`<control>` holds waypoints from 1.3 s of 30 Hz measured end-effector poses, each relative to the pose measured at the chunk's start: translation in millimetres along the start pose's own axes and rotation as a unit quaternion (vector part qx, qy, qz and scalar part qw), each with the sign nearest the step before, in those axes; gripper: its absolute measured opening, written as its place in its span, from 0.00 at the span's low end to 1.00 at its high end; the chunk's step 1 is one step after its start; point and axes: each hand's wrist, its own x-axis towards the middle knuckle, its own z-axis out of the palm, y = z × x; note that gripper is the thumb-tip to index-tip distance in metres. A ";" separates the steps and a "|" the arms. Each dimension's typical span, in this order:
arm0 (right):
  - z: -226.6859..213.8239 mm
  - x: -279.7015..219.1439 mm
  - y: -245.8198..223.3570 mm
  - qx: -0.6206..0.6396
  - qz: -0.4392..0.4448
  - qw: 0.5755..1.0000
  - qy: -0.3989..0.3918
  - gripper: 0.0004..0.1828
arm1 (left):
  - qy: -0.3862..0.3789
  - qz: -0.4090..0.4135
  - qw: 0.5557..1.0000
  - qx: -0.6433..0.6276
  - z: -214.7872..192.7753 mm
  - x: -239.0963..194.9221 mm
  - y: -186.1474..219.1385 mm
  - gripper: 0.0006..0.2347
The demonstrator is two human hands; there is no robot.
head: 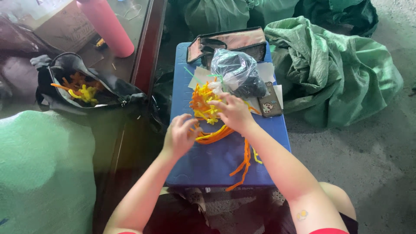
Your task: Assembling orange pipe cleaner stems by twisting them together into a bunch.
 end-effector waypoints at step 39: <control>-79.6 -170.6 -7.8 -0.113 -0.114 0.983 -0.088 0.15 | -0.067 -0.048 0.996 0.046 -4.5 -9.4 146.6 0.29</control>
